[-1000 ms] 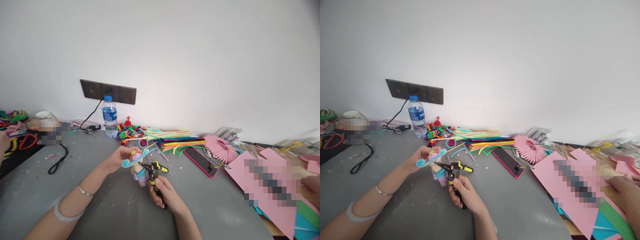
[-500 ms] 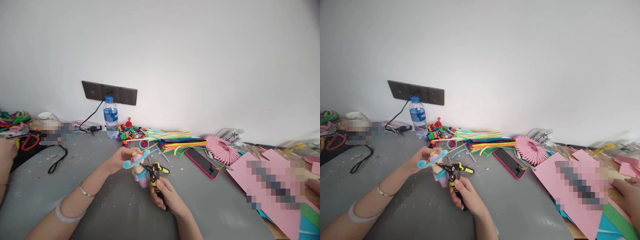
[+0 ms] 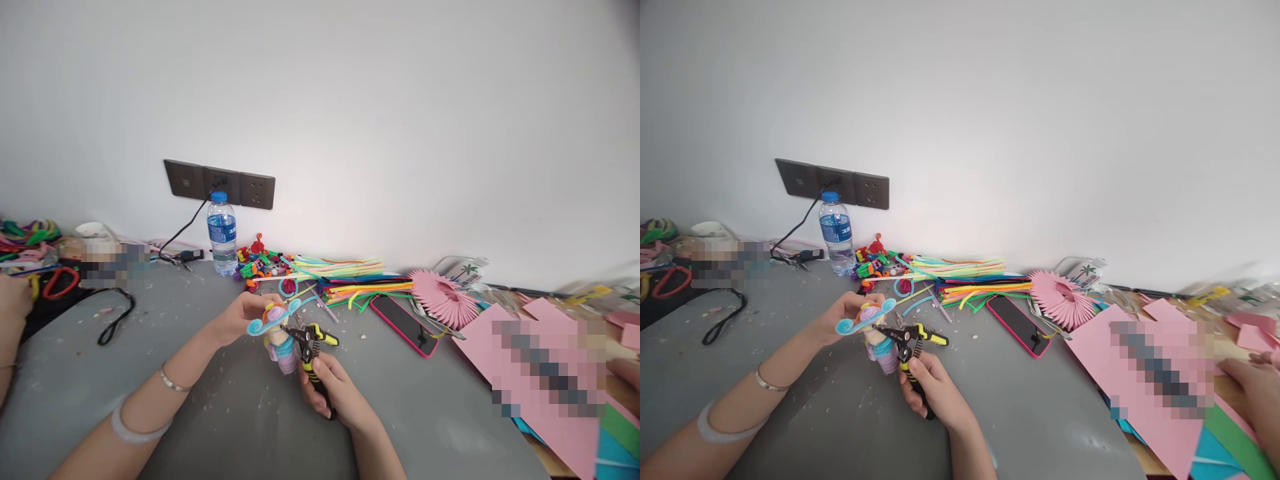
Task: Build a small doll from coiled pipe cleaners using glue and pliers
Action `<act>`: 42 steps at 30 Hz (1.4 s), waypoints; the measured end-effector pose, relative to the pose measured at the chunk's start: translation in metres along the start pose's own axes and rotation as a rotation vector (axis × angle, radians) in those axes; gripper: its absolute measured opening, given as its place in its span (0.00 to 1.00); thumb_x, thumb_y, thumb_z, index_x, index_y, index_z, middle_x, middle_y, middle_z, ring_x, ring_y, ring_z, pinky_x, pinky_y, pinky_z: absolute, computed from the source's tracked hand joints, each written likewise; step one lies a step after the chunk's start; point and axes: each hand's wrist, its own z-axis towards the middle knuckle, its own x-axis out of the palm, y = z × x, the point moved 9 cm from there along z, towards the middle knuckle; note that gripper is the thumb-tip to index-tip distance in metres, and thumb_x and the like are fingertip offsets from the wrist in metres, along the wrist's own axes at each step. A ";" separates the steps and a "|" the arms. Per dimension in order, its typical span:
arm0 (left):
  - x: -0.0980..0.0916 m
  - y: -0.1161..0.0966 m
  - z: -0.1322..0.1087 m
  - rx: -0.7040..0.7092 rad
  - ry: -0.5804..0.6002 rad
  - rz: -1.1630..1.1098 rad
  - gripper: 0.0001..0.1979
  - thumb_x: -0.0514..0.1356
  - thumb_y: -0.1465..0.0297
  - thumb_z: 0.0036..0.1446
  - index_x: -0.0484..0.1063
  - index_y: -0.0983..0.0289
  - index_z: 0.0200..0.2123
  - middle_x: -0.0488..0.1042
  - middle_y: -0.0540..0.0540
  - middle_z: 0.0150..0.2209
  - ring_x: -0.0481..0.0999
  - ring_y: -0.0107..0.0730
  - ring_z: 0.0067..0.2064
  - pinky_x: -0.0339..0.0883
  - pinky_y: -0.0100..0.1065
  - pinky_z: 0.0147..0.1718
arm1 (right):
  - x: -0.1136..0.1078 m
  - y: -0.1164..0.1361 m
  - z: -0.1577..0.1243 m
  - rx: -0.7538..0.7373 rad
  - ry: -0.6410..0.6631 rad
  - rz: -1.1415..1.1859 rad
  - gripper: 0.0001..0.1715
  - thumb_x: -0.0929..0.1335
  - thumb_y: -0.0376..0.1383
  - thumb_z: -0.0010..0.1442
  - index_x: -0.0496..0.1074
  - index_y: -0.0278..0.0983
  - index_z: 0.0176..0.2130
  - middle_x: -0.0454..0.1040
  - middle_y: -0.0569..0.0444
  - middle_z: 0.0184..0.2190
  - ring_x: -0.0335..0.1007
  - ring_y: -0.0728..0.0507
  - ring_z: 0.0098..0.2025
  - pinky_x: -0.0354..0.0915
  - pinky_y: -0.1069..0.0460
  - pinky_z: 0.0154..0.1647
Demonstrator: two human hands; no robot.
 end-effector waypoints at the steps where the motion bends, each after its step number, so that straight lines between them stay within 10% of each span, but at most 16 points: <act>1: 0.000 0.000 0.000 0.000 0.004 -0.001 0.15 0.71 0.59 0.44 0.79 0.66 0.25 0.70 0.55 0.33 0.64 0.30 0.31 0.61 0.34 0.30 | 0.000 0.000 0.000 -0.002 -0.001 -0.001 0.26 0.63 0.55 0.64 0.65 0.35 0.31 0.56 0.66 0.13 0.45 0.56 0.12 0.47 0.60 0.11; 42: 0.002 -0.003 0.000 0.022 0.019 0.018 0.14 0.70 0.60 0.47 0.78 0.66 0.25 0.70 0.56 0.34 0.64 0.31 0.33 0.60 0.33 0.33 | 0.002 0.001 0.001 -0.029 0.040 0.001 0.25 0.63 0.53 0.65 0.64 0.35 0.32 0.56 0.66 0.14 0.47 0.56 0.13 0.48 0.59 0.14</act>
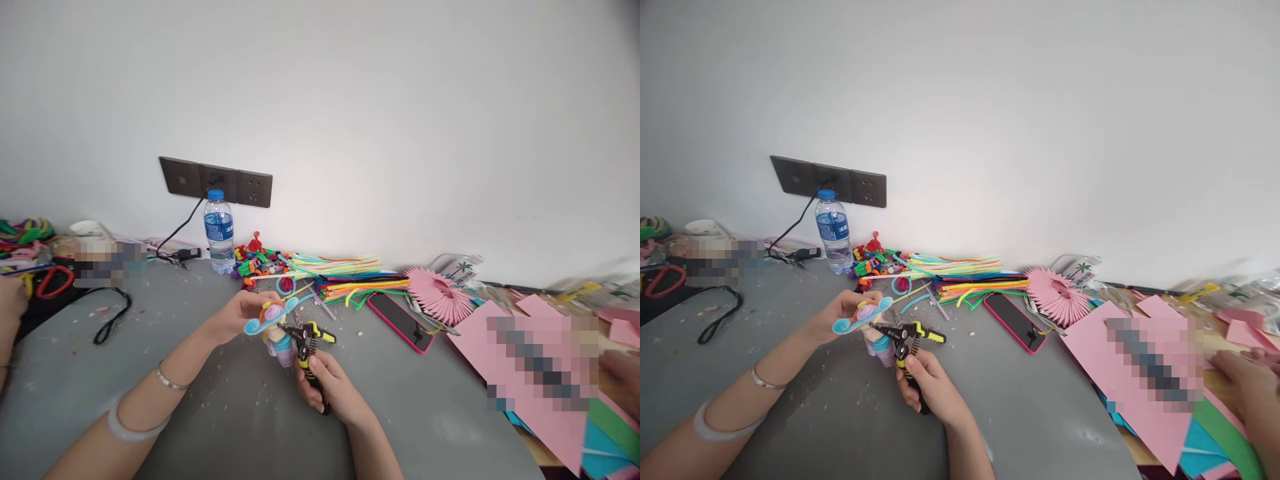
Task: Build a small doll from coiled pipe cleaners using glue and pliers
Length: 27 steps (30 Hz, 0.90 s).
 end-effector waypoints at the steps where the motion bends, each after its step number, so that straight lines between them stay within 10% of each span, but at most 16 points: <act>1: 0.000 0.000 0.000 -0.002 0.001 0.003 0.14 0.70 0.60 0.47 0.78 0.66 0.25 0.69 0.56 0.34 0.64 0.32 0.34 0.60 0.33 0.33 | 0.000 0.000 0.000 0.002 -0.003 0.000 0.25 0.63 0.54 0.65 0.64 0.35 0.32 0.56 0.66 0.14 0.47 0.56 0.13 0.48 0.59 0.14; 27: -0.003 0.003 -0.003 -0.015 0.027 0.035 0.15 0.70 0.60 0.47 0.81 0.65 0.33 0.70 0.60 0.38 0.67 0.35 0.37 0.61 0.34 0.36 | -0.001 -0.001 0.000 0.010 -0.003 -0.017 0.26 0.63 0.54 0.64 0.64 0.34 0.32 0.56 0.66 0.14 0.48 0.55 0.13 0.49 0.59 0.13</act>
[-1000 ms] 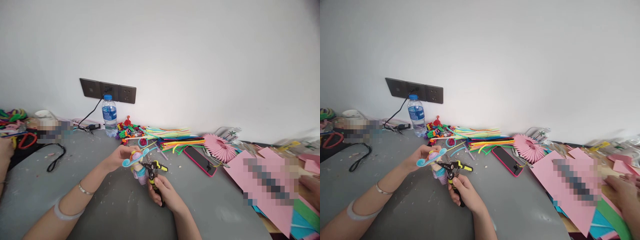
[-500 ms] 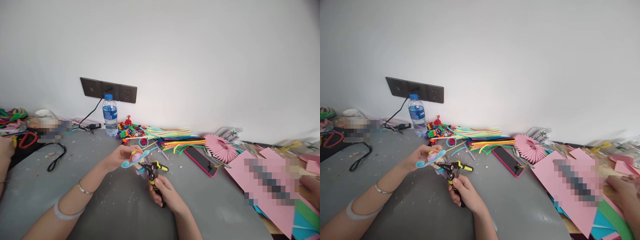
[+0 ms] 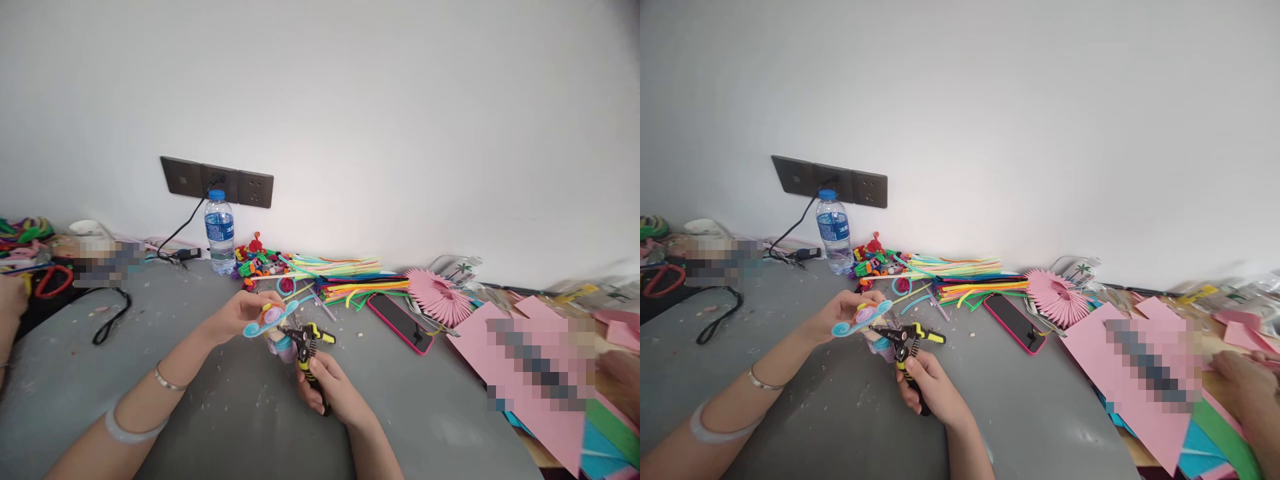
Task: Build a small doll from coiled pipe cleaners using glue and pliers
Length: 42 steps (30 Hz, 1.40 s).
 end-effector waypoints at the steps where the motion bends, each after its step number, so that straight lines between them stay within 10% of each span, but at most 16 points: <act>1: 0.000 0.000 0.000 -0.004 0.003 -0.001 0.15 0.70 0.60 0.47 0.81 0.65 0.33 0.70 0.59 0.38 0.67 0.35 0.37 0.61 0.34 0.36 | 0.000 0.000 0.000 0.001 -0.001 0.001 0.26 0.63 0.54 0.64 0.64 0.34 0.32 0.56 0.66 0.14 0.48 0.55 0.13 0.49 0.59 0.13; 42: -0.004 -0.004 0.001 -0.011 -0.036 -0.012 0.20 0.72 0.55 0.41 0.78 0.68 0.27 0.64 0.53 0.30 0.61 0.29 0.31 0.56 0.32 0.31 | 0.001 0.008 0.017 -0.081 -0.038 0.138 0.29 0.72 0.57 0.52 0.66 0.34 0.30 0.68 0.57 0.20 0.66 0.50 0.20 0.61 0.56 0.23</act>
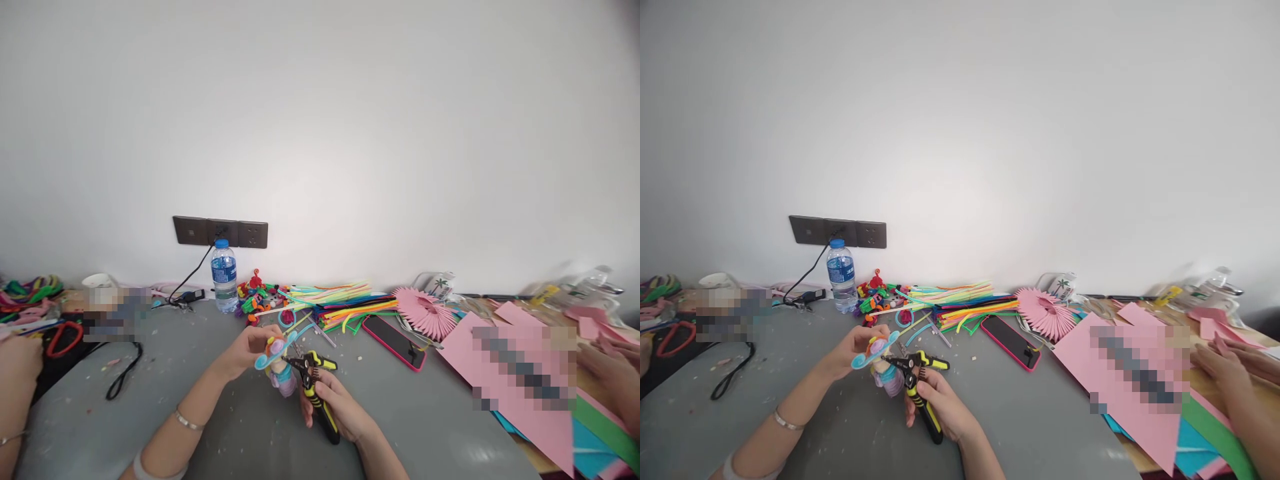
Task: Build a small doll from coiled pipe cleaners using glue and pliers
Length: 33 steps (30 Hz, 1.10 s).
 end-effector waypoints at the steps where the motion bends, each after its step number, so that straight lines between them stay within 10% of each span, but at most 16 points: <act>1: 0.000 0.000 0.000 0.001 0.002 0.001 0.20 0.72 0.56 0.41 0.78 0.68 0.27 0.65 0.53 0.30 0.61 0.30 0.31 0.56 0.32 0.31 | 0.000 0.001 0.000 -0.002 -0.004 0.002 0.29 0.72 0.57 0.52 0.66 0.34 0.30 0.69 0.56 0.21 0.67 0.50 0.21 0.62 0.55 0.24; 33: -0.006 0.011 0.001 -0.029 -0.056 -0.072 0.18 0.72 0.58 0.42 0.81 0.62 0.34 0.68 0.55 0.34 0.64 0.31 0.31 0.59 0.31 0.29 | -0.003 0.006 -0.005 0.017 -0.003 -0.020 0.31 0.80 0.44 0.41 0.65 0.35 0.36 0.67 0.64 0.21 0.53 0.57 0.18 0.48 0.59 0.17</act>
